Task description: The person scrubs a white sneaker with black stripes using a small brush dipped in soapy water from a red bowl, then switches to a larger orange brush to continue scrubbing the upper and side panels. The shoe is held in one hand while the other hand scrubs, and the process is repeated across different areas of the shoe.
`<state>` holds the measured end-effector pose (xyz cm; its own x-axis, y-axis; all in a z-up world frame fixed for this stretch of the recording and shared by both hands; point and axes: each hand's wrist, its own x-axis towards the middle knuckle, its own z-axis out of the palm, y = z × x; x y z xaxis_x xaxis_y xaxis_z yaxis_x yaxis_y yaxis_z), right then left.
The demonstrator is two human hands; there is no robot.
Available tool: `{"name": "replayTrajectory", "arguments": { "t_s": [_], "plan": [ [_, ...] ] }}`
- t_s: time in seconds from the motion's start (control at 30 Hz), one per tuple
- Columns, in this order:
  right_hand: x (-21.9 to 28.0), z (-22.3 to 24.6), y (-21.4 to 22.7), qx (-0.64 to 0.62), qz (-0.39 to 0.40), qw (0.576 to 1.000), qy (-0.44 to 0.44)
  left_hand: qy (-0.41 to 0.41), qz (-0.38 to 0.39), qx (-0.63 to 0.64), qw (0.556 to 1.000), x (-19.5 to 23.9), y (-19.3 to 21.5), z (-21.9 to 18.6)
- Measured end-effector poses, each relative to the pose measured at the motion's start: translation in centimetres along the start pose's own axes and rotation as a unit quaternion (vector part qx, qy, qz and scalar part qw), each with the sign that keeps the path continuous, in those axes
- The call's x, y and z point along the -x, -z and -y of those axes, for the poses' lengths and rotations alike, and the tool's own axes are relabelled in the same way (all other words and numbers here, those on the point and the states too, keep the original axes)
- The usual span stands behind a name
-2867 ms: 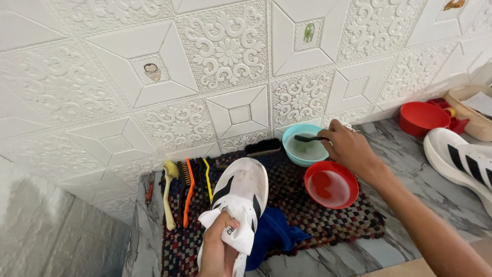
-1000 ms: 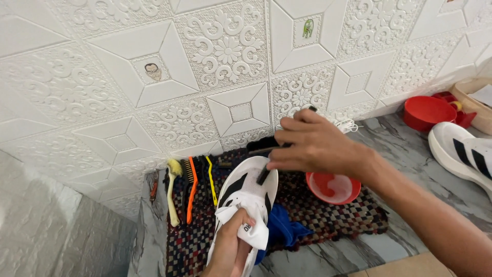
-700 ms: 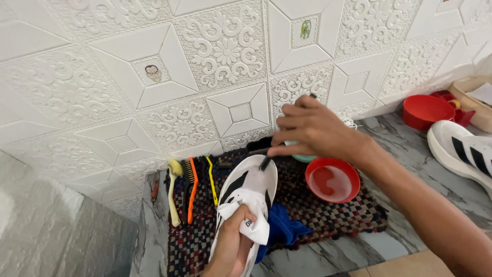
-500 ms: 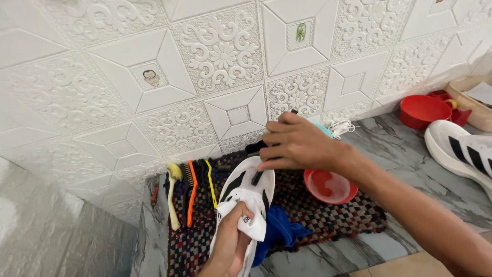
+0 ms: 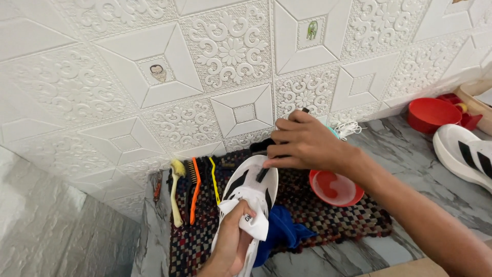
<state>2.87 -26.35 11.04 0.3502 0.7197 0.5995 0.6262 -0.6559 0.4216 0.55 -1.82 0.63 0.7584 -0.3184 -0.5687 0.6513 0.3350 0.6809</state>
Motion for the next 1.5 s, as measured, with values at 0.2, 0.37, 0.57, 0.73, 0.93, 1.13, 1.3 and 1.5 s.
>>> {"name": "replayTrajectory", "arguments": {
  "t_s": [0.2,0.37,0.57,0.73,0.93,1.13,1.3,1.5],
  "plan": [
    [0.0,0.0,-0.3,-0.006,-0.002,1.0,-0.012,-0.009,0.013,-0.002,1.0,0.1,0.4,0.0],
    [1.1,-0.9,-0.5,-0.011,0.008,0.998,-0.055,-0.016,0.017,0.002,1.0,0.1,0.7,0.6],
    [0.9,-0.9,-0.4,0.034,-0.033,0.999,-0.015,-0.018,0.018,0.013,1.0,0.4,0.1,0.3],
    [1.1,-0.1,-0.9,0.008,-0.012,0.998,-0.06,-0.019,0.022,0.016,0.999,0.7,0.2,0.1],
    [0.8,-0.1,-0.4,0.01,-0.051,0.995,-0.082,-0.024,0.018,0.025,0.999,0.7,0.3,0.2],
    [1.9,-0.1,-1.2,-0.01,-0.047,0.995,-0.09,-0.023,0.017,0.017,0.999,0.6,0.6,0.4],
    [1.9,2.1,-2.2,0.025,-0.052,0.997,-0.042,-0.028,0.009,0.022,0.999,0.9,0.3,0.1],
    [5.6,-2.5,-2.2,0.1,0.078,0.938,-0.323,-0.037,-0.01,0.059,0.998,1.1,1.7,0.1]
  ]
}}
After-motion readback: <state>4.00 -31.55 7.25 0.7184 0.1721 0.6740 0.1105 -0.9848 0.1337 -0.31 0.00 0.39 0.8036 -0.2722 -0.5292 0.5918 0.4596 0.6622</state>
